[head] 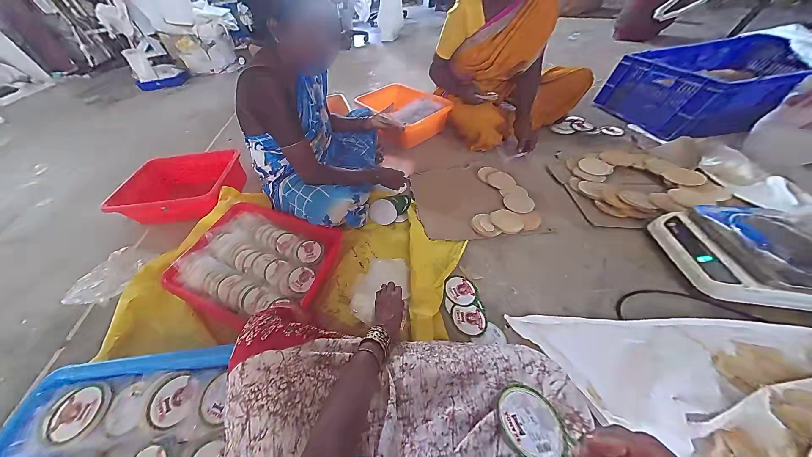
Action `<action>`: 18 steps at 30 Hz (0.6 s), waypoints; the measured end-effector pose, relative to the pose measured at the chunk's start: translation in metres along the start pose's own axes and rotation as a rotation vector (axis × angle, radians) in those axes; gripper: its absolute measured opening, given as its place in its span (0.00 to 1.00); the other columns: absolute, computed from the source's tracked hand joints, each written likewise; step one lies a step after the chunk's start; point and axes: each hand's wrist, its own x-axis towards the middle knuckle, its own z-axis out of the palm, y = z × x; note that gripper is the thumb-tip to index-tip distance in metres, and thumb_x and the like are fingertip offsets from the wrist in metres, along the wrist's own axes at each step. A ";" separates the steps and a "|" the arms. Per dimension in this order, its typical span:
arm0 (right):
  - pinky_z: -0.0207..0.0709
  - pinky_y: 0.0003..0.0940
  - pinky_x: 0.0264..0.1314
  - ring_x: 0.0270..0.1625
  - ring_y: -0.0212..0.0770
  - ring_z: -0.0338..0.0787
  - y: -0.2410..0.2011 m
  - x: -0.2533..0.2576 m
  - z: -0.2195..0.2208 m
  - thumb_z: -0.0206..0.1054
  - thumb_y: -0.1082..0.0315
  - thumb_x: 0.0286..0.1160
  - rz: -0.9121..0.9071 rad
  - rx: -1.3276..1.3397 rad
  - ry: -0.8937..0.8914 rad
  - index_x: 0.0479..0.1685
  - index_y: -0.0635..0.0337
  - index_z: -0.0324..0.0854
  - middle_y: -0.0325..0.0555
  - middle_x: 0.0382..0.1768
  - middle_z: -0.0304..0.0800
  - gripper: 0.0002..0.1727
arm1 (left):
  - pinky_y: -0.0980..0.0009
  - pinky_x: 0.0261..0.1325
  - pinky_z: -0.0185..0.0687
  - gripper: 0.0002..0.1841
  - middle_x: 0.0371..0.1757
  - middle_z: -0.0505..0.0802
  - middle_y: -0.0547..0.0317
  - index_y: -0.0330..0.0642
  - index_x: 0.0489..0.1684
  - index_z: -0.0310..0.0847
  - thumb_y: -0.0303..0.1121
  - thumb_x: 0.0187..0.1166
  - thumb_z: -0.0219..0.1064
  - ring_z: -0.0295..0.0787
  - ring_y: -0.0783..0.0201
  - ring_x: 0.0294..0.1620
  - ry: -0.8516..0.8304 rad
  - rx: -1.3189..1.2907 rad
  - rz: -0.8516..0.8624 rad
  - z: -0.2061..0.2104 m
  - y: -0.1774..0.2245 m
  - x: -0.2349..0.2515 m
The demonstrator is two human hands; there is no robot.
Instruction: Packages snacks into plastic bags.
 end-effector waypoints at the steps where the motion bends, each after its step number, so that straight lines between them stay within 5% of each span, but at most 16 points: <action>1: 0.87 0.25 0.55 0.47 0.26 0.93 0.003 0.002 -0.002 0.65 0.55 0.84 -0.001 0.008 0.004 0.57 0.41 0.90 0.24 0.47 0.96 0.12 | 0.48 0.79 0.70 0.17 0.72 0.83 0.37 0.29 0.64 0.82 0.29 0.84 0.61 0.75 0.40 0.77 -0.002 0.015 0.006 -0.001 -0.004 0.002; 6: 0.86 0.23 0.55 0.48 0.24 0.93 0.008 0.005 0.003 0.64 0.56 0.86 -0.033 0.041 -0.038 0.58 0.39 0.90 0.23 0.48 0.95 0.11 | 0.49 0.79 0.71 0.14 0.64 0.88 0.38 0.32 0.56 0.87 0.30 0.86 0.59 0.80 0.42 0.73 0.112 -0.211 -0.060 -0.018 -0.012 -0.012; 8: 0.86 0.22 0.55 0.48 0.24 0.92 0.007 0.004 0.005 0.64 0.56 0.86 -0.036 0.024 -0.051 0.57 0.38 0.90 0.22 0.48 0.95 0.11 | 0.54 0.73 0.76 0.11 0.53 0.92 0.39 0.28 0.47 0.89 0.28 0.82 0.65 0.87 0.48 0.62 0.406 -0.613 0.040 -0.027 -0.009 -0.030; 10: 0.86 0.22 0.56 0.49 0.23 0.92 0.010 0.007 0.009 0.64 0.55 0.86 -0.021 -0.008 -0.018 0.56 0.35 0.90 0.20 0.49 0.95 0.11 | 0.69 0.58 0.85 0.05 0.40 0.92 0.52 0.27 0.39 0.86 0.22 0.79 0.66 0.89 0.66 0.46 0.546 -1.146 0.176 -0.042 0.005 -0.055; 12: 0.86 0.25 0.58 0.54 0.26 0.92 0.017 0.013 0.016 0.66 0.54 0.83 0.050 -0.066 0.085 0.57 0.37 0.91 0.23 0.54 0.95 0.11 | 0.66 0.55 0.90 0.07 0.39 0.95 0.54 0.33 0.40 0.83 0.21 0.84 0.58 0.94 0.66 0.44 0.373 -1.627 0.315 -0.056 0.019 -0.094; 14: 0.85 0.33 0.64 0.66 0.33 0.87 0.027 0.024 0.025 0.71 0.51 0.75 0.173 -0.123 0.164 0.66 0.50 0.83 0.34 0.65 0.90 0.23 | 0.61 0.60 0.91 0.09 0.46 0.97 0.51 0.41 0.42 0.88 0.27 0.86 0.59 0.96 0.58 0.50 0.149 -1.904 0.468 -0.059 0.030 -0.135; 16: 0.82 0.36 0.67 0.75 0.36 0.81 0.039 0.037 0.037 0.76 0.38 0.61 0.262 -0.149 0.168 0.79 0.58 0.71 0.41 0.74 0.81 0.47 | 0.61 0.62 0.90 0.07 0.47 0.97 0.54 0.47 0.44 0.91 0.31 0.83 0.65 0.96 0.60 0.52 -0.008 -1.973 0.559 -0.058 0.041 -0.168; 18: 0.82 0.38 0.69 0.77 0.38 0.80 0.046 0.045 0.051 0.80 0.31 0.50 0.264 -0.119 0.116 0.81 0.57 0.68 0.41 0.75 0.80 0.57 | 0.65 0.62 0.89 0.06 0.46 0.98 0.59 0.51 0.45 0.94 0.35 0.79 0.71 0.95 0.65 0.51 -0.121 -1.938 0.630 -0.055 0.048 -0.189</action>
